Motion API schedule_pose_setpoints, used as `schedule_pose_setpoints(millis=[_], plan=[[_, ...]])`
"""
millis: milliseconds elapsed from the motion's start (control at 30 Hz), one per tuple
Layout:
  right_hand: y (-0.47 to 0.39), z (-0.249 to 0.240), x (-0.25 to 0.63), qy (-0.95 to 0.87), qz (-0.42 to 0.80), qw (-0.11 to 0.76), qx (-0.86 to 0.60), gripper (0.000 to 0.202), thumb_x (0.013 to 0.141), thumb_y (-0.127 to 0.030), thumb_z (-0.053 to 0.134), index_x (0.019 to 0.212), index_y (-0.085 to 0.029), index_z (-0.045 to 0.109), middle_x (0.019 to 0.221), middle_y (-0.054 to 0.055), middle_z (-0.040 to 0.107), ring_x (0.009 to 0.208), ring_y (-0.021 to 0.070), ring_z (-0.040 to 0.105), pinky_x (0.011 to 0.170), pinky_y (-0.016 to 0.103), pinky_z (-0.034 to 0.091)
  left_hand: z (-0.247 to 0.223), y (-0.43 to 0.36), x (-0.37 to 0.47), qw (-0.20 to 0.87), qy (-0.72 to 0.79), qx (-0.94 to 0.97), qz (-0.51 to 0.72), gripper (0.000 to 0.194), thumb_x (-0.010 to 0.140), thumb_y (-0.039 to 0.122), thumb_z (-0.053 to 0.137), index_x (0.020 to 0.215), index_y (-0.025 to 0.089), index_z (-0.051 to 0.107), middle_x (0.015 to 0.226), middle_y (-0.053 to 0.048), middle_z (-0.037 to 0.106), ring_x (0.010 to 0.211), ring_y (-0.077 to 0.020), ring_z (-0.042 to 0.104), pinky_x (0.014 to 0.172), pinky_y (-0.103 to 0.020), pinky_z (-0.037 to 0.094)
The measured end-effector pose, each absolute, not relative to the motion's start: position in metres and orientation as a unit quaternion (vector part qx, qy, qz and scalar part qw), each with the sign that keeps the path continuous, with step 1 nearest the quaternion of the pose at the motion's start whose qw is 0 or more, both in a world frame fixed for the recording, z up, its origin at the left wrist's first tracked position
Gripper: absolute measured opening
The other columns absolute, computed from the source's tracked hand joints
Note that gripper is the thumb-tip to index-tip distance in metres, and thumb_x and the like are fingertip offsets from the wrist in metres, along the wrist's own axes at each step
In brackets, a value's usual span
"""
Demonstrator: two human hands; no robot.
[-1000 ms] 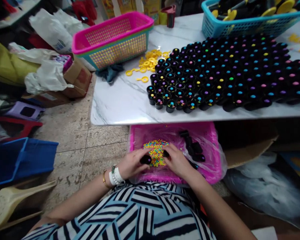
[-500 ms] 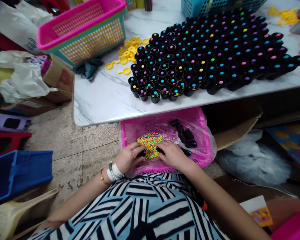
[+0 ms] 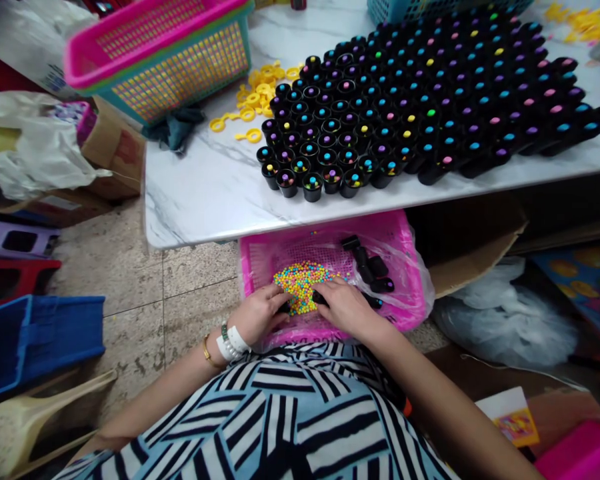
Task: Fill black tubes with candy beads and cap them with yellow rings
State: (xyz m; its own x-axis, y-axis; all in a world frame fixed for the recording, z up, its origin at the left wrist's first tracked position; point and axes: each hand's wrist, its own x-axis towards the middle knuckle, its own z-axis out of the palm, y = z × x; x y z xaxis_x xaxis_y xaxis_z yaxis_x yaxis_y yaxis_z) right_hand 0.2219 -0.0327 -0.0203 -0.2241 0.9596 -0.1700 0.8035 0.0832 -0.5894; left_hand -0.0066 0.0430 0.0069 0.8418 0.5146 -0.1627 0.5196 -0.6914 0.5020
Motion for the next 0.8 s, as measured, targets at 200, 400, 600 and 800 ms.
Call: schedule_pose_setpoints(millis=[200,400,600,800], plan=[[-0.034,-0.021,0.223,-0.733,0.304,0.232,-0.563,0.044,0.082,-0.008,0.052,0.123,-0.022,0.06,0.117,0.01,0.062,0.11,0.0212,0.06,0.096,0.039,0.049,0.017,0.047,-0.008,0.469,0.268,0.818,0.197,0.037,0.08,0.03,0.073,0.115,0.022,0.066,0.109,-0.009,0.071,0.104,-0.0216,0.066,0.092,-0.04,0.055],[-0.027,-0.027,0.233,-0.738,0.244,0.169,-0.606,0.047,0.081,-0.007,0.048,0.125,-0.019,0.054,0.116,0.011,0.062,0.112,0.026,0.058,0.097,0.044,0.049,0.045,0.057,-0.006,0.534,0.3,0.724,0.317,0.039,0.078,0.029,0.075,0.116,0.024,0.067,0.11,-0.01,0.072,0.103,-0.0217,0.068,0.094,-0.044,0.055],[-0.015,-0.018,0.224,-0.741,0.255,0.166,-0.599,0.029,0.085,-0.017,0.053,0.114,-0.02,0.055,0.106,0.01,0.065,0.098,0.0248,0.063,0.086,0.038,0.053,0.066,0.072,-0.013,0.488,0.287,0.734,0.376,0.038,0.081,0.022,0.072,0.118,0.024,0.064,0.118,-0.01,0.068,0.111,-0.0213,0.064,0.099,-0.044,0.052],[-0.017,-0.028,0.217,-0.705,0.254,0.147,-0.646,0.037,0.092,-0.033,0.054,0.128,-0.025,0.051,0.096,0.007,0.071,0.081,0.0227,0.07,0.072,0.033,0.055,0.074,0.094,-0.018,0.302,0.357,0.779,0.419,0.034,0.079,0.027,0.075,0.111,0.022,0.064,0.103,-0.006,0.069,0.096,-0.0186,0.064,0.086,-0.039,0.055]])
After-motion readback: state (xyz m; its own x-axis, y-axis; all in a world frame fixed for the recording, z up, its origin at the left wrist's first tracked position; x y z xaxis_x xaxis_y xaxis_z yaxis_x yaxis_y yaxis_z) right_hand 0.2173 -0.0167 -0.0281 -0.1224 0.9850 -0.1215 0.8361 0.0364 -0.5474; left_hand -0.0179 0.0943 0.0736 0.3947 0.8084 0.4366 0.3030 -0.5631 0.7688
